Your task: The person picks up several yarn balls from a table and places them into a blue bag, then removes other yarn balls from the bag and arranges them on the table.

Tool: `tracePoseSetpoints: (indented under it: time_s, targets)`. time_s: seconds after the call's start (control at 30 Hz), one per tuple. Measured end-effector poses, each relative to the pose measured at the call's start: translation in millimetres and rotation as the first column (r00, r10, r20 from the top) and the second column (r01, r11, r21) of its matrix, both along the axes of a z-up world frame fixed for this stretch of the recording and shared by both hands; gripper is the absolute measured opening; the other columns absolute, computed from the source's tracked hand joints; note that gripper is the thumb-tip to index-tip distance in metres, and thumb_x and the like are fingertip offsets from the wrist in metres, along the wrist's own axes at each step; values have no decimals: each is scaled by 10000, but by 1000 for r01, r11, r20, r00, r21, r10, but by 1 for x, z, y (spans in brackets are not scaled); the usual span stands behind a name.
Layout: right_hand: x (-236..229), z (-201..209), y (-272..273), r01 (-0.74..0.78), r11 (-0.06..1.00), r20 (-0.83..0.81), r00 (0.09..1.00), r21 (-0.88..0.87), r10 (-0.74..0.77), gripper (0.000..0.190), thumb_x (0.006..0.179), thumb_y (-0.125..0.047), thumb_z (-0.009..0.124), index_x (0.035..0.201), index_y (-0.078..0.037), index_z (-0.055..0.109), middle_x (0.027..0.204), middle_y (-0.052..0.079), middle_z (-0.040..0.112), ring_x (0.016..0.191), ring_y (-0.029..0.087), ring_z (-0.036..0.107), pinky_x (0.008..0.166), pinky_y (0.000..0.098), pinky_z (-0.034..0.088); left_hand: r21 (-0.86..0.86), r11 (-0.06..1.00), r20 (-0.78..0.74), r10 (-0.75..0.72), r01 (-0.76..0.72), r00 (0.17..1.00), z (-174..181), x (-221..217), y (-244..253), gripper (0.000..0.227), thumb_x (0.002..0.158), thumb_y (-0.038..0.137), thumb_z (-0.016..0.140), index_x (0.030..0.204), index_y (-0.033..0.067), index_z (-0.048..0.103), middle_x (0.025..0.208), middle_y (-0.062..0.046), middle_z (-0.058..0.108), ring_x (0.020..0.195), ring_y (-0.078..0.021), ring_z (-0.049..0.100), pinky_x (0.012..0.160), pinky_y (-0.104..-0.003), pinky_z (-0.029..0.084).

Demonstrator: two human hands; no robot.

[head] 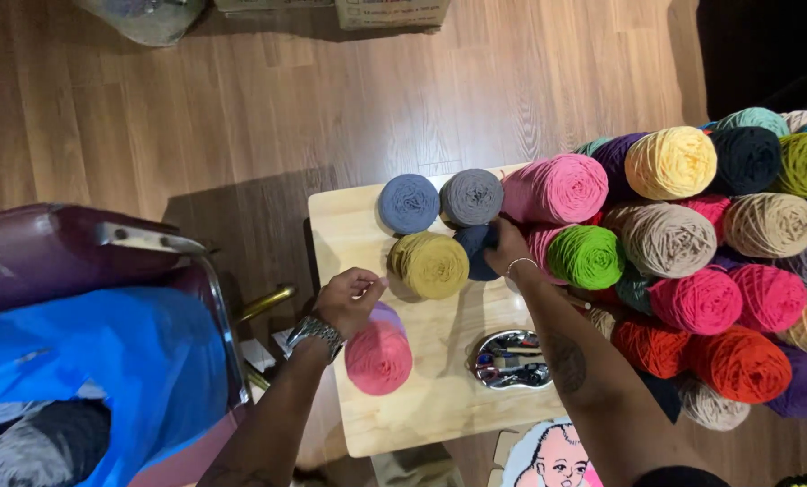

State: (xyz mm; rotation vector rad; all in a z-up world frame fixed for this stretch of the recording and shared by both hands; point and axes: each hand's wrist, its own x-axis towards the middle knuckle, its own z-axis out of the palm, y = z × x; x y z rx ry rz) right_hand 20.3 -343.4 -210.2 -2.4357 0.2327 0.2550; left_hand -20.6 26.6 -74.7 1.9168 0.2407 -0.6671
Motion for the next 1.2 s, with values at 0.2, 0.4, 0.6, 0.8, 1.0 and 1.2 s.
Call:
tracePoseSetpoints:
  time_s: [0.2,0.4,0.6,0.8,1.0,1.2]
  targets:
    - [20,-54,-9,-119,988,-400,914,-93,73,731,652,-92,807,1310,11,507,1296,286,562,1257,451,521,1034,428,443,145,989,-26,-17,21,1000,-24,9,3,362,874,407,747,1041,86,755,942,-67,793,888,-156,759,805,-311,609]
    - [59,-62,-7,448,894,-466,790,-5,-399,799,907,-519,688,1368,119,552,1389,336,571,1335,432,538,1121,414,403,148,989,-144,-1,23,990,-44,34,-5,362,879,410,746,1061,97,754,951,-47,803,911,-122,757,841,-284,587]
    - [75,-74,10,650,748,-471,705,132,-530,830,775,-548,730,1315,75,643,1343,238,672,1263,322,645,1046,381,482,95,975,-70,209,-202,975,-152,66,-19,633,817,512,784,1226,49,649,1072,-148,751,956,-201,715,849,-317,574]
    - [75,-53,22,570,821,-450,745,45,-493,812,744,-490,813,1317,56,629,1304,233,657,1214,326,645,1036,386,492,116,969,-345,246,-219,906,-177,134,-66,1014,690,567,837,1425,-17,452,1272,-218,685,1065,-326,724,859,-434,601]
    - [80,-11,35,534,814,-317,831,227,-457,642,782,-379,789,1266,24,668,1198,168,727,1087,262,706,964,356,527,-170,842,-258,462,-511,848,-166,135,-80,985,665,308,881,1389,19,279,1310,-240,592,1101,-306,697,841,-423,663]
    - [98,48,62,535,457,-389,840,711,-378,627,824,-302,721,1329,15,528,1236,159,670,1091,260,695,877,394,620,-284,686,-272,612,-669,743,-17,143,-51,957,716,178,837,1439,140,211,1313,-207,582,1100,-310,684,857,-454,601]
